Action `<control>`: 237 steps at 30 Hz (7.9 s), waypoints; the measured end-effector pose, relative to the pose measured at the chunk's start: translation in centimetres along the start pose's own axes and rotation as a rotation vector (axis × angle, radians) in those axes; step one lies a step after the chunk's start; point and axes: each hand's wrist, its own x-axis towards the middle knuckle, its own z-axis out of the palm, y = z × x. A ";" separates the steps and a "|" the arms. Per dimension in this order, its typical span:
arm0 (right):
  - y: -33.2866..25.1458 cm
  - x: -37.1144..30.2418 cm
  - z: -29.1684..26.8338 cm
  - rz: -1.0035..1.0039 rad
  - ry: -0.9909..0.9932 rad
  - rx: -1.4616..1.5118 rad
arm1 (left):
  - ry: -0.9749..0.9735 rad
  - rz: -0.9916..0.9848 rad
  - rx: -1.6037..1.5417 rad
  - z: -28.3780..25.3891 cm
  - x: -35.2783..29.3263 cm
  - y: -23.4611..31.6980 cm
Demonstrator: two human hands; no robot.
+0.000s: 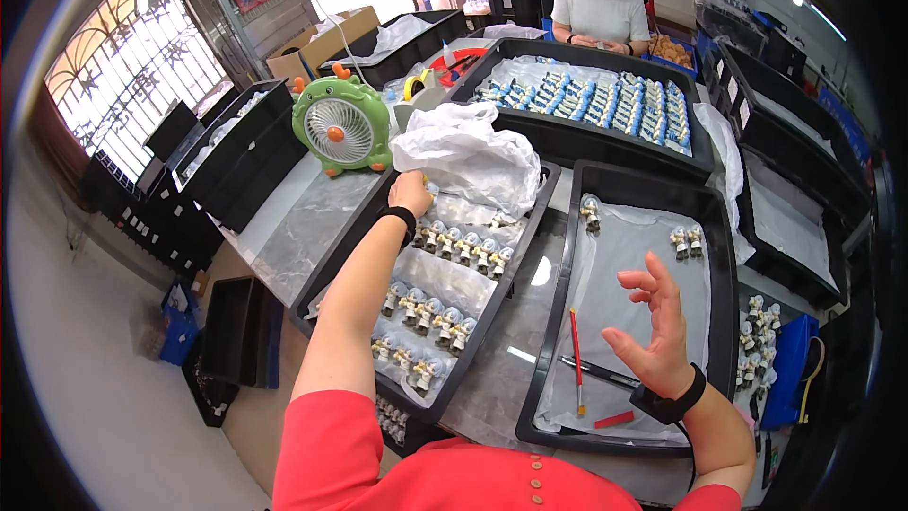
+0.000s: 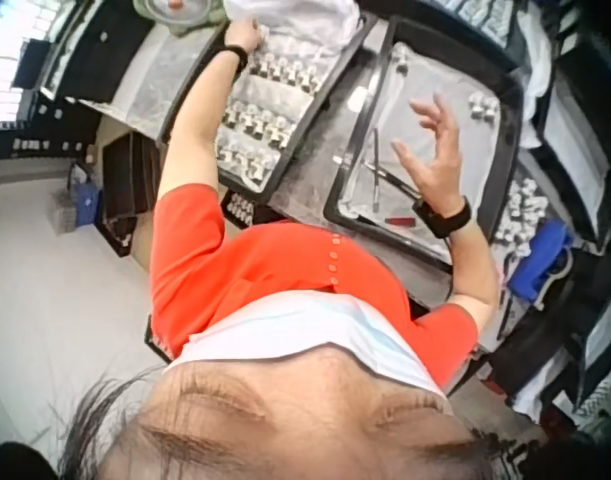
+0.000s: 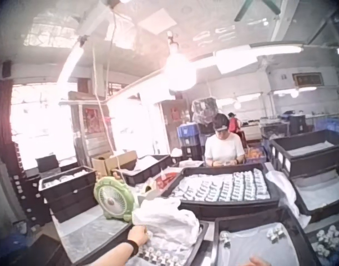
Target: The person unpacks small figurines from a plastic bag and places them into a black tray. They then pick up individual figurines, rotate them to inspect details, and place them back into the tray. The person repeats this process with several figurines throughout the clip.
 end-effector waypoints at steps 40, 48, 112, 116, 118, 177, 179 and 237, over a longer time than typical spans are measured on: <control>15.3 5.7 -6.0 0.359 -0.278 -0.682 | -0.798 0.160 -0.966 -8.2 -9.5 7.8; 0.2 2.6 0.0 0.290 -0.162 0.021 | -1.108 0.287 -1.132 -8.5 -17.3 13.4; -12.6 0.1 20.7 0.862 -0.700 1.265 | -0.095 0.100 -1.575 -11.7 -3.7 26.8; -13.0 0.8 20.9 0.898 -0.617 1.145 | -0.130 0.103 -1.599 -11.8 -4.1 27.0; -12.6 1.1 21.0 0.885 -0.562 1.112 | -0.156 0.103 -1.622 -11.9 -4.8 27.2; -2.5 0.4 0.1 0.661 -0.217 0.478 | -0.879 0.002 -1.706 -10.2 -19.9 16.9; -1.7 0.4 0.6 0.668 -0.225 0.523 | -0.882 -0.042 -1.823 -10.3 -20.7 16.9; -8.8 -3.2 12.8 1.172 -1.196 1.067 | -0.695 -0.096 -2.186 -6.2 -18.7 18.1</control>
